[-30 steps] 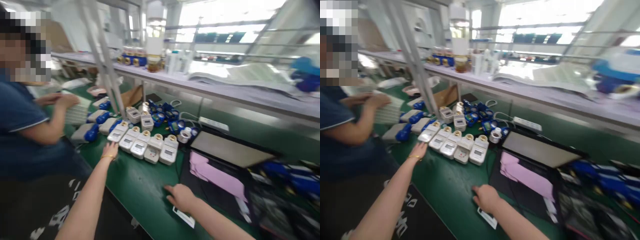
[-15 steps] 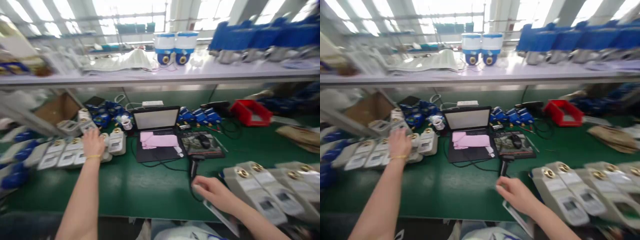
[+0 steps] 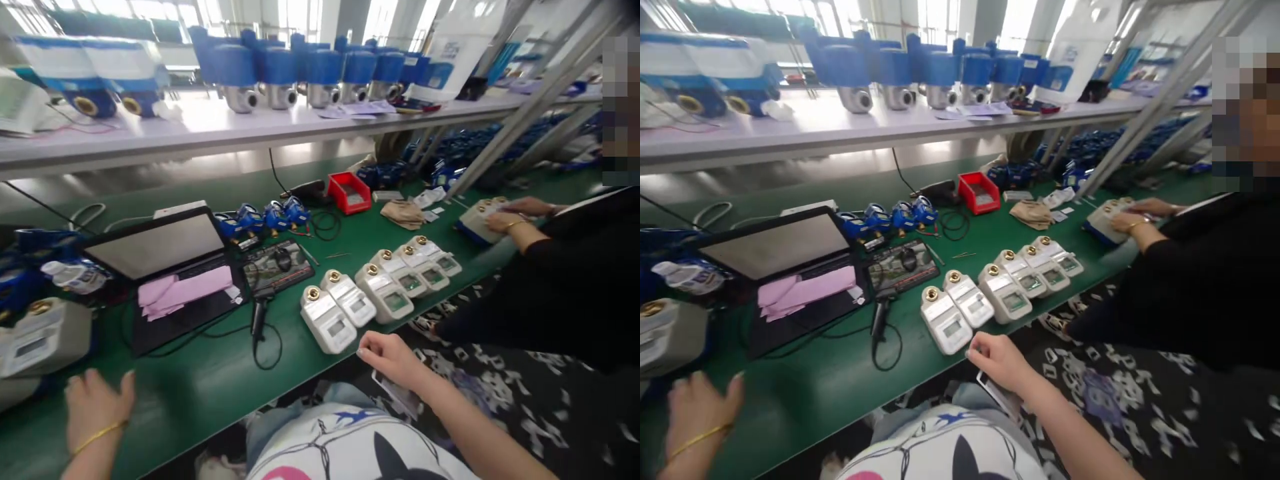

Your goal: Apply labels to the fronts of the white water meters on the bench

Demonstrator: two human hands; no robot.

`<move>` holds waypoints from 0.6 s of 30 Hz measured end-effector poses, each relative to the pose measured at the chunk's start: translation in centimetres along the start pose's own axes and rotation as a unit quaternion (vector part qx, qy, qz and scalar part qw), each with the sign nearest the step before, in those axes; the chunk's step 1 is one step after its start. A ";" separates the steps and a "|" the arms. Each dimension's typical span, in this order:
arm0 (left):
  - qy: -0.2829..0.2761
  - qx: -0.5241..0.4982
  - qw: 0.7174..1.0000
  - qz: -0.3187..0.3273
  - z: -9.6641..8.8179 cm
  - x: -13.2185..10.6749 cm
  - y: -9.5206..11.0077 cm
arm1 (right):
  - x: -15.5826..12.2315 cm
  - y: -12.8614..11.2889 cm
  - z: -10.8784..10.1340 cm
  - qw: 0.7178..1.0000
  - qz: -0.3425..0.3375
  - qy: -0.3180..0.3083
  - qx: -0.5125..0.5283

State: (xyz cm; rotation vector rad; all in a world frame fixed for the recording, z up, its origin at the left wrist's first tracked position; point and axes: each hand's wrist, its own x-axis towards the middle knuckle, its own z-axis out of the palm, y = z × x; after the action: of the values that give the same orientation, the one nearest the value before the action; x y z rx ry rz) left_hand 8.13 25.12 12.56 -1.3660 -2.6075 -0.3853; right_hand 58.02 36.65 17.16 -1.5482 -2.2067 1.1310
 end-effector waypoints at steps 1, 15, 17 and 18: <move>0.036 -0.019 0.999 0.011 0.6 -1.8 3.8 | -0.3 1.2 -0.8 1.000 0.005 0.010 -0.026; -0.216 -0.091 0.894 0.382 0.4 -11.6 34.5 | 8.3 2.6 -6.3 0.882 -0.115 -0.135 -0.437; -0.229 -0.093 0.888 0.388 -0.4 -10.6 34.4 | 8.7 2.5 -6.1 0.872 -0.134 -0.157 -0.443; -0.236 -0.096 0.885 0.389 -0.9 -10.0 34.5 | 8.7 2.3 -5.9 0.868 -0.140 -0.166 -0.447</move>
State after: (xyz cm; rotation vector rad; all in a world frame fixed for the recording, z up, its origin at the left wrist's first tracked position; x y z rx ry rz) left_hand 42.22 35.88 15.74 -2.6819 -2.0649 -0.1919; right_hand 59.39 47.31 17.48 -1.2285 -3.3399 0.2554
